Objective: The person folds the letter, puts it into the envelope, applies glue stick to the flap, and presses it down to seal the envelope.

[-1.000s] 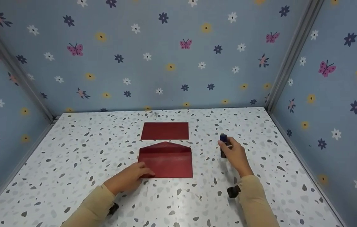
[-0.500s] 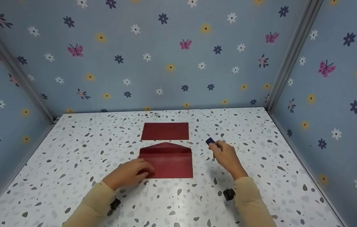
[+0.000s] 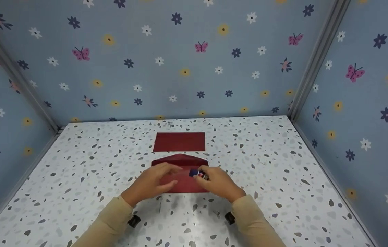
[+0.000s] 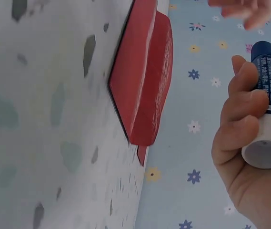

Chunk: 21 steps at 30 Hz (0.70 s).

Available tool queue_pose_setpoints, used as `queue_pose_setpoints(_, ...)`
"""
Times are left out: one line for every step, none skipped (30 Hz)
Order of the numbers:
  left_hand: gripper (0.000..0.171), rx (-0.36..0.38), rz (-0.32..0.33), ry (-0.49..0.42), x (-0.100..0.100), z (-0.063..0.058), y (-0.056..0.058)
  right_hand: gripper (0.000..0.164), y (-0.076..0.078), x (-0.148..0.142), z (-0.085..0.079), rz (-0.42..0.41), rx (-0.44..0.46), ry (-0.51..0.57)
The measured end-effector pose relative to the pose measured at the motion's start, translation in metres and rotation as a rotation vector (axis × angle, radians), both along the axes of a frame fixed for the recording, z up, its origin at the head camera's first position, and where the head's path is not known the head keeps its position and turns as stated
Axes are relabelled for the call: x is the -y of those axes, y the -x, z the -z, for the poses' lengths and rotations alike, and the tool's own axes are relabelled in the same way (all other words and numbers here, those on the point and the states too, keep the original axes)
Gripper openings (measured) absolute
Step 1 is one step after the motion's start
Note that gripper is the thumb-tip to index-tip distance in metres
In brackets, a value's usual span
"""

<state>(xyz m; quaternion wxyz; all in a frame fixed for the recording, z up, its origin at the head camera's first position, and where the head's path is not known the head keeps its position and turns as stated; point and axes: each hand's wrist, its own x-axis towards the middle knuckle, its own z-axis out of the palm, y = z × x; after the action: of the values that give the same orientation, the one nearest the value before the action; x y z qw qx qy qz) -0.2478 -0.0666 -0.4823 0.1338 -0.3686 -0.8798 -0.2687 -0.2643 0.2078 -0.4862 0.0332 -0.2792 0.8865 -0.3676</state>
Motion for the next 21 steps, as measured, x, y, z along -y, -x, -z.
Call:
queue_pose_setpoints(0.033, 0.000, 0.013, -0.005, -0.003, -0.001, 0.000, 0.019, -0.001, 0.004, 0.001, -0.021, 0.001, -0.006)
queue_pose_setpoints(0.035, 0.001, 0.027, -0.007, -0.005, -0.002, -0.001, 0.019, -0.002, 0.007, 0.002, -0.041, -0.005, -0.012)
queue_pose_setpoints(0.035, -0.006, 0.041, -0.006, -0.007, -0.003, -0.002, 0.018, -0.003, 0.011, 0.003, -0.059, -0.007, -0.015)
queue_pose_setpoints(0.035, -0.020, 0.051, 0.000, -0.009, -0.003, -0.002, 0.018, -0.004, 0.014, 0.004, -0.077, -0.010, -0.014)
queue_pose_setpoints(0.033, -0.033, 0.060, 0.008, -0.011, -0.004, -0.003, 0.017, -0.005, 0.016, 0.005, -0.095, -0.016, -0.009)
queue_pose_setpoints(0.032, -0.047, 0.066, 0.015, -0.012, -0.004, -0.003, 0.017, -0.005, 0.018, 0.005, -0.108, -0.020, -0.004)
queue_pose_setpoints(0.030, -0.058, 0.071, 0.019, -0.013, -0.004, -0.003, 0.016, -0.006, 0.020, 0.005, -0.118, -0.024, 0.003)
queue_pose_setpoints(0.029, -0.067, 0.073, 0.022, -0.013, -0.005, -0.003, 0.015, -0.006, 0.022, 0.005, -0.126, -0.025, 0.013)
queue_pose_setpoints(0.028, -0.071, 0.075, 0.022, -0.013, -0.005, -0.003, 0.015, -0.006, 0.023, 0.004, -0.130, -0.024, 0.023)
queue_pose_setpoints(0.028, -0.070, 0.077, 0.017, -0.013, -0.005, -0.003, 0.016, -0.006, 0.024, 0.004, -0.133, -0.024, 0.033)
queue_pose_setpoints(0.027, -0.066, 0.078, 0.011, -0.013, -0.005, -0.003, 0.016, -0.006, 0.025, 0.004, -0.134, -0.025, 0.042)
queue_pose_setpoints(0.027, -0.063, 0.082, 0.004, -0.013, -0.005, -0.002, 0.016, -0.006, 0.026, 0.003, -0.132, -0.027, 0.047)
queue_pose_setpoints(0.027, -0.060, 0.089, -0.005, -0.013, -0.006, -0.002, 0.016, -0.006, 0.026, 0.003, -0.132, -0.035, 0.052)
queue_pose_setpoints(0.027, -0.055, 0.096, -0.015, -0.012, -0.006, -0.002, 0.016, -0.006, 0.027, 0.003, -0.132, -0.042, 0.057)
queue_pose_setpoints(0.027, -0.053, 0.103, -0.024, -0.012, -0.006, -0.002, 0.016, -0.006, 0.027, 0.003, -0.132, -0.051, 0.060)
queue_pose_setpoints(0.027, -0.053, 0.111, -0.032, -0.011, -0.006, -0.002, 0.017, -0.006, 0.027, 0.003, -0.132, -0.061, 0.062)
queue_pose_setpoints(0.027, -0.051, 0.118, -0.039, -0.011, -0.006, -0.002, 0.016, -0.006, 0.028, 0.004, -0.133, -0.069, 0.065)
queue_pose_setpoints(0.027, -0.051, 0.125, -0.045, -0.010, -0.006, -0.001, 0.017, -0.005, 0.028, 0.004, -0.135, -0.076, 0.068)
queue_pose_setpoints(0.027, -0.048, 0.133, -0.052, -0.010, -0.006, -0.001, 0.018, -0.005, 0.028, 0.004, -0.135, -0.080, 0.071)
queue_pose_setpoints(0.027, -0.044, 0.136, -0.056, -0.009, -0.006, -0.002, 0.018, -0.004, 0.028, 0.005, -0.134, -0.079, 0.075)
queue_pose_setpoints(0.027, -0.046, 0.140, -0.057, -0.008, -0.006, -0.002, 0.019, -0.004, 0.028, 0.006, -0.133, -0.077, 0.079)
